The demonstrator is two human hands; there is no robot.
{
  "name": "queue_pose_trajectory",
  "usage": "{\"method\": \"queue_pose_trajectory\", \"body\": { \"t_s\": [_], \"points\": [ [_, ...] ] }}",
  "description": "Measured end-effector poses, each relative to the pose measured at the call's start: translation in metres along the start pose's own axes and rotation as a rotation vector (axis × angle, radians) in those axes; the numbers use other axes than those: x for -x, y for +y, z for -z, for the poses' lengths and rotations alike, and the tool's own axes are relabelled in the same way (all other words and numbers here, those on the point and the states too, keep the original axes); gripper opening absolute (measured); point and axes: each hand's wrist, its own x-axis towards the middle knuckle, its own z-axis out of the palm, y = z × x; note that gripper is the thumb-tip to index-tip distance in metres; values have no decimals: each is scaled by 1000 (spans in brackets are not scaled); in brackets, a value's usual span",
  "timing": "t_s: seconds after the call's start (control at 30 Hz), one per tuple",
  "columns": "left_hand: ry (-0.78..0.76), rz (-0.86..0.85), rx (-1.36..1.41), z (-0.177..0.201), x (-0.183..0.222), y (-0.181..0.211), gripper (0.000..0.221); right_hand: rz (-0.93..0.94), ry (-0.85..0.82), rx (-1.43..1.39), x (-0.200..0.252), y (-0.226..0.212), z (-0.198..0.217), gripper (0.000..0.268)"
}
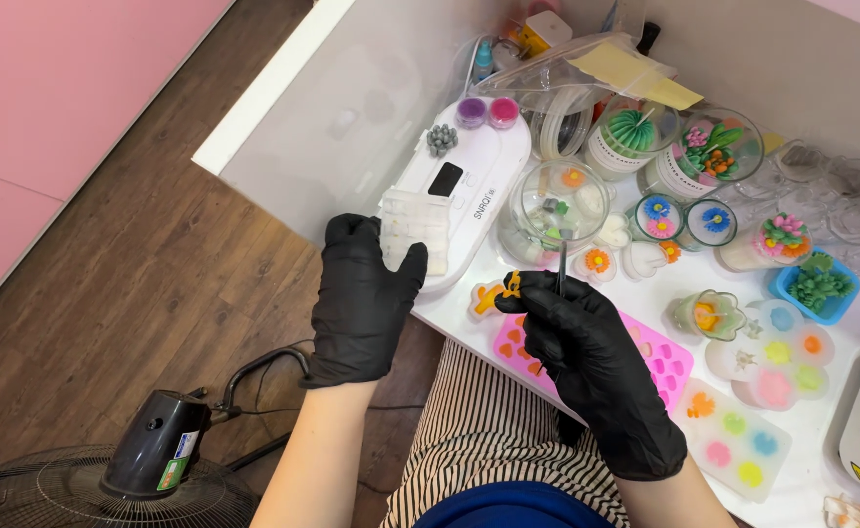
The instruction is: Removing small decorative wax pieces from silicone molds and preparing them for candle assembly.
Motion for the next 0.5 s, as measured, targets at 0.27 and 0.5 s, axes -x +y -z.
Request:
{"method": "queue_pose_trajectory", "body": {
  "t_s": [0.27, 0.5],
  "points": [
    [155, -150, -62, -3, 25, 41, 36, 191, -31, 19, 20, -7, 18, 27],
    [-825, 619, 1267, -54, 56, 82, 44, 637, 181, 572, 77, -7, 38, 22]
  ]
}}
